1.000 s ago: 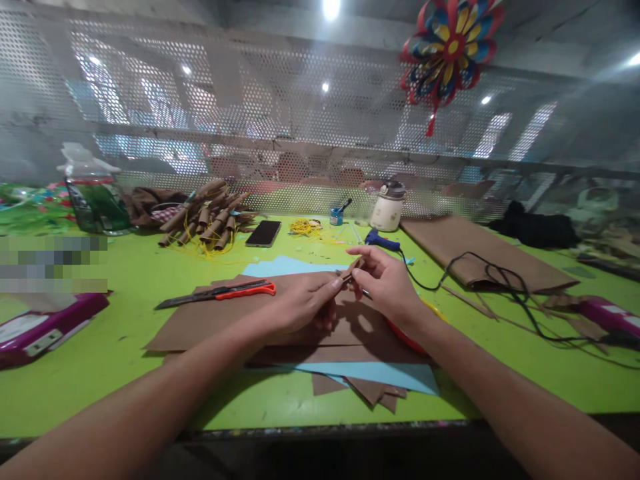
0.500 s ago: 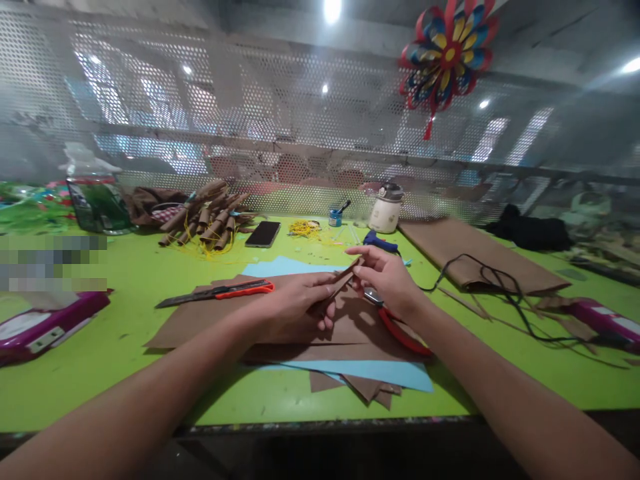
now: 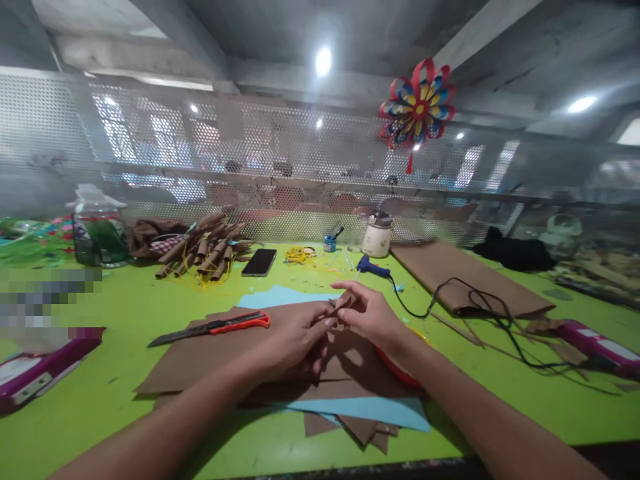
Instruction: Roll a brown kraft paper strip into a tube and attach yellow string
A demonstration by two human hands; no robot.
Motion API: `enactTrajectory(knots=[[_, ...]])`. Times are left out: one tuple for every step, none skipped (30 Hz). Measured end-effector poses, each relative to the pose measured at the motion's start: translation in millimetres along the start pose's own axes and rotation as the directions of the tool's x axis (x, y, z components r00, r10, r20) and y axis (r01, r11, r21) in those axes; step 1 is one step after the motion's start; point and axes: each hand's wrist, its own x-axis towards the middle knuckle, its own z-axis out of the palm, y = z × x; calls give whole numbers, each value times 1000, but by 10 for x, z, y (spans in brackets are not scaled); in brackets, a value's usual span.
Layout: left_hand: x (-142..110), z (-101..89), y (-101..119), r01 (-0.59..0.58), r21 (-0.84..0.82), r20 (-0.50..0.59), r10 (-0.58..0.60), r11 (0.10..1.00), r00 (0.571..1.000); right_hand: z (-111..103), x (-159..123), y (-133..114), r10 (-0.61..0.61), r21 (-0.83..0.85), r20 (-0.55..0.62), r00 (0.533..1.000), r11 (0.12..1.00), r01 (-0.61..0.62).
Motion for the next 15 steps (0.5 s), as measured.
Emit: enactTrajectory(knots=[[7,-6,-5,20,23,12,-20,1000,1000,12,-3,-4,3,10,7,1000,1000,-4],[13,-13,-12,41,40,28,-42,998,999,21,-9,-9,4,19,16,1000,1000,-5],[19,-19,-20,61,43,45,-62,997,997,26,-14,-16,3,27,27,1000,1000,-4],[22,-25,-28,78,30,62,-80,996,995,29,-20,-21,1,34,38,999,999,-3],[23,-30,-35,97,5,87,-97,995,991,29,-25,-26,-3,39,45,999,999,1],[23,-34,-38,112,-35,115,-107,993,988,28,-27,-29,-10,46,48,999,999,8],[21,-36,-38,127,-83,143,-114,988,983,25,-28,-30,-19,57,48,999,998,16],[17,-38,-34,142,-129,169,-120,981,978,22,-27,-30,-28,73,45,999,997,25],[11,-39,-26,157,-166,192,-124,974,974,20,-25,-29,-36,93,40,999,995,32],[4,-39,-14,168,-189,208,-128,967,970,18,-22,-26,-41,112,33,999,993,37],[-6,-39,2,174,-200,213,-130,964,968,18,-20,-23,-41,128,26,999,991,37],[-16,-38,18,175,-201,211,-132,964,969,19,-18,-19,-35,141,20,999,990,32],[-26,-36,33,172,-195,205,-132,965,970,19,-19,-15,-26,152,16,1000,988,24],[-35,-34,45,162,-194,191,-125,967,974,18,-22,-10,-19,164,15,1000,986,17],[-39,-31,52,150,-200,178,-115,968,977,13,-25,-7,-17,176,23,1000,984,13]])
